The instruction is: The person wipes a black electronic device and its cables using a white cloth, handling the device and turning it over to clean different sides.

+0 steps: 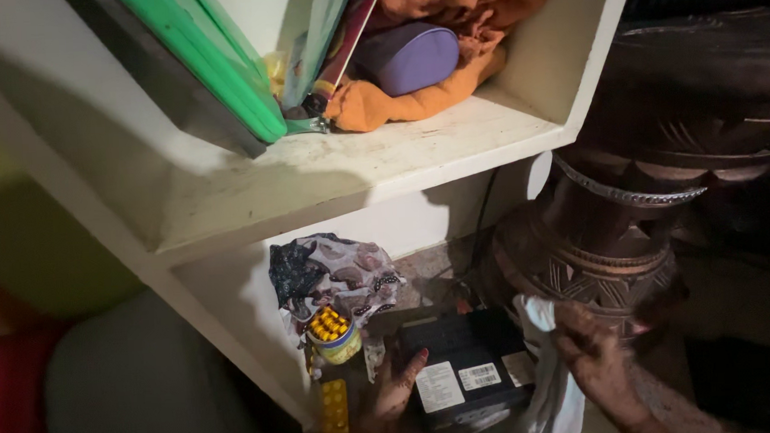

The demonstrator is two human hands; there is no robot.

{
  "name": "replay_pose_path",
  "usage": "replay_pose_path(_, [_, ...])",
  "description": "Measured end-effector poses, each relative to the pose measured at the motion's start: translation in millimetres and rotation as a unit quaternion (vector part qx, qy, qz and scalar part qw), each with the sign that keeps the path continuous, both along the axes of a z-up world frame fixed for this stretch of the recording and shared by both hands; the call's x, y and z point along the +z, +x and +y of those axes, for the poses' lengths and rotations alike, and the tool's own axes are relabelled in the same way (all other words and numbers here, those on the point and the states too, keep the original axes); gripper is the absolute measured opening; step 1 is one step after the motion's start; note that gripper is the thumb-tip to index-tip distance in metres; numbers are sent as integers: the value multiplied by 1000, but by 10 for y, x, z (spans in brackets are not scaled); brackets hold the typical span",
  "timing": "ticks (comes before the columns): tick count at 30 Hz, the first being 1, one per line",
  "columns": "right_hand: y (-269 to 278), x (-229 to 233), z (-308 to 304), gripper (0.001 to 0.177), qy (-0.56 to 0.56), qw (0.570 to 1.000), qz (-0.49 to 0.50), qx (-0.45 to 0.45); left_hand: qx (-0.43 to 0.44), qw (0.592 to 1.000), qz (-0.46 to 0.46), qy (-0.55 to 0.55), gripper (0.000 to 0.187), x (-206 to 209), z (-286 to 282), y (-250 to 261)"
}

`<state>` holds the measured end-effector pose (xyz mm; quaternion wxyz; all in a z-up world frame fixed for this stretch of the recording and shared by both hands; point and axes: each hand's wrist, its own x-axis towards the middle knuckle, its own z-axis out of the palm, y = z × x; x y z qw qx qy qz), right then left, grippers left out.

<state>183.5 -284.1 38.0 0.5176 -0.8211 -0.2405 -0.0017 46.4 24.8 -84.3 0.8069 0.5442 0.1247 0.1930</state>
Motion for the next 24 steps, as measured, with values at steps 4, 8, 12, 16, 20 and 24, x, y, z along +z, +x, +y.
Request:
replay_pose_path(4, [-92, 329, 109, 39, 31, 998, -43, -26, 27, 999, 14, 44, 59, -362, 83, 12])
replay_pose_path(8, [-10, 366, 198, 38, 96, 994, -56, 6, 97, 986, 53, 125, 42, -972, 267, 106])
replay_pose_path(12, [54, 591, 543, 40, -4, 982, -167, -82, 45, 993, 75, 82, 43, -1165, 399, 53])
replay_pose_path(16, [189, 1173, 1004, 47, 26, 922, -383, -52, 55, 988, 118, 86, 48, -739, 317, 117])
replay_pose_path(20, [936, 1379, 1632, 53, -78, 898, -429, -53, 6, 832, 377, 407, 66, 275, 277, -218])
replay_pose_path(24, [1645, 935, 2037, 20, -281, 889, -358, -55, -6, 732, 383, 564, 80, 1041, 196, -384])
